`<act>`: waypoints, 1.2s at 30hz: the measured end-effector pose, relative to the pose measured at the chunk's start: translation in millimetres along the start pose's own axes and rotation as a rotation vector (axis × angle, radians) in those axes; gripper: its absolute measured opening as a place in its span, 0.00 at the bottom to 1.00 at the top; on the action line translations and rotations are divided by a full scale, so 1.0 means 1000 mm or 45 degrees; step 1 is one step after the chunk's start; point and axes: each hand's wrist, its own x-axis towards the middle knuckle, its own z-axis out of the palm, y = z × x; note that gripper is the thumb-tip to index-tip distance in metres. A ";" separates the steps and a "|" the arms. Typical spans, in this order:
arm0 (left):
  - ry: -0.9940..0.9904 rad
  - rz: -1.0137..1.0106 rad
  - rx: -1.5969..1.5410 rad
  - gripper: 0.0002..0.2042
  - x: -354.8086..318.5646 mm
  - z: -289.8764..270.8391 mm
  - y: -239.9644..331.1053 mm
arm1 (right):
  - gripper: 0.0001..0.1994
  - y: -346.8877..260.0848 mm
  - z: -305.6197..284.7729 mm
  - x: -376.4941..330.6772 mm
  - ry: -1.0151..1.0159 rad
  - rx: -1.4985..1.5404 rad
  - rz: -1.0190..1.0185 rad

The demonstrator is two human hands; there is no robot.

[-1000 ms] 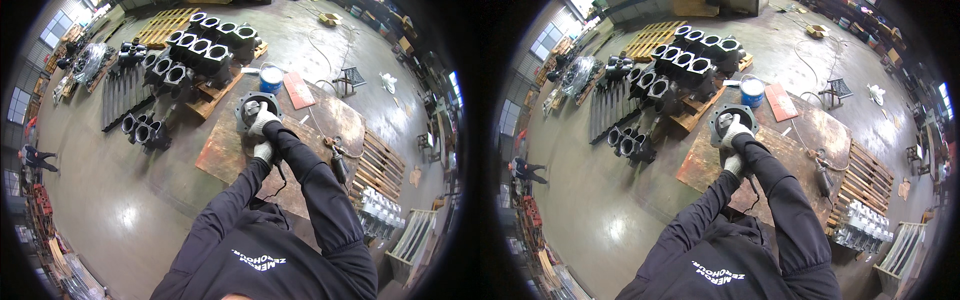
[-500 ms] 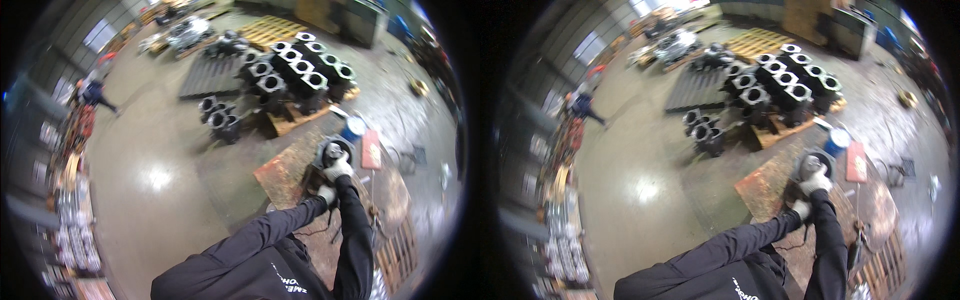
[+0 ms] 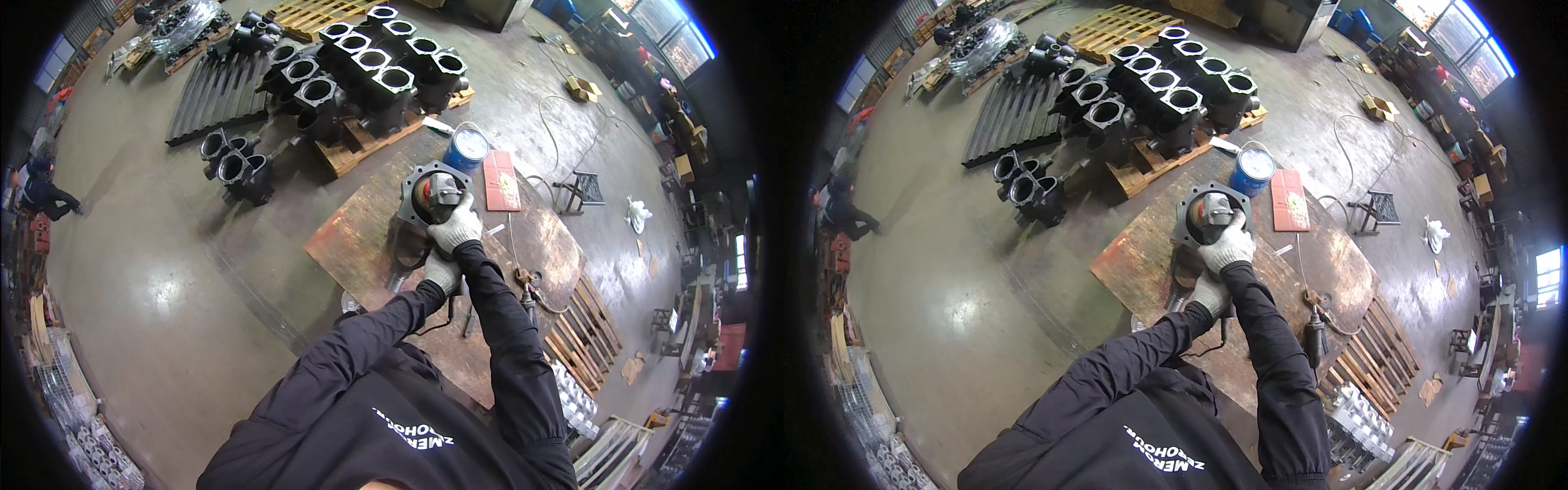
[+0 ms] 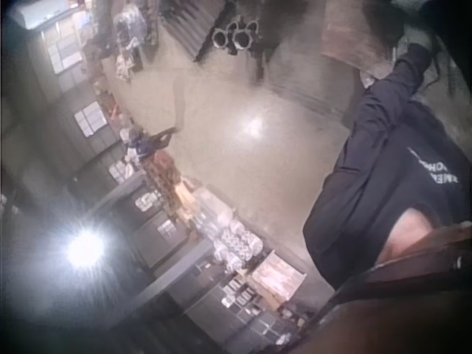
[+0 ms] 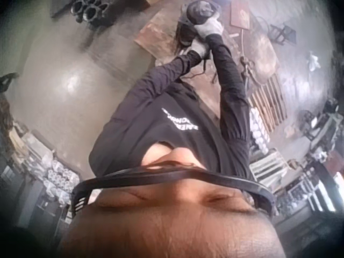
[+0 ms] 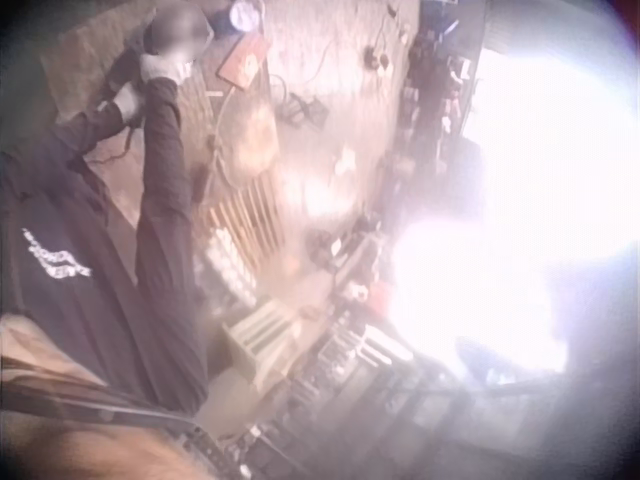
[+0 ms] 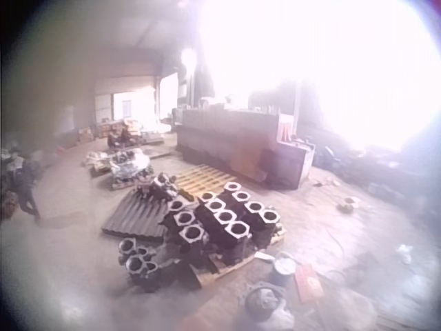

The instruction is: The person uses an angle grinder to smooth the exterior and interior surfaces of a large black metal part. They rotate the part to access different areas, then place it on a stack of similar parts. The person picks up another part and repeats the grinding process.

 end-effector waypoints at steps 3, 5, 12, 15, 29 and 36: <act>-0.038 -0.032 0.145 0.18 0.003 -0.001 -0.002 | 0.52 -0.001 -0.001 0.001 0.031 -0.091 -0.055; -0.188 0.167 1.037 0.18 0.003 -0.001 0.002 | 0.52 -0.002 -0.003 0.007 -0.112 -0.102 -0.026; -0.282 0.180 1.714 0.23 0.016 -0.007 0.014 | 0.54 -0.012 0.007 0.026 -0.175 -0.233 0.032; -0.223 0.372 1.643 0.22 0.020 -0.015 0.005 | 0.53 -0.008 0.007 0.022 -0.136 -0.133 0.005; 0.127 -0.208 -0.558 0.21 -0.015 0.036 0.017 | 0.53 -0.004 -0.004 -0.002 0.055 -0.030 -0.006; 0.180 -0.063 0.048 0.18 -0.004 0.025 -0.001 | 0.53 -0.001 0.001 0.006 0.013 -0.091 -0.004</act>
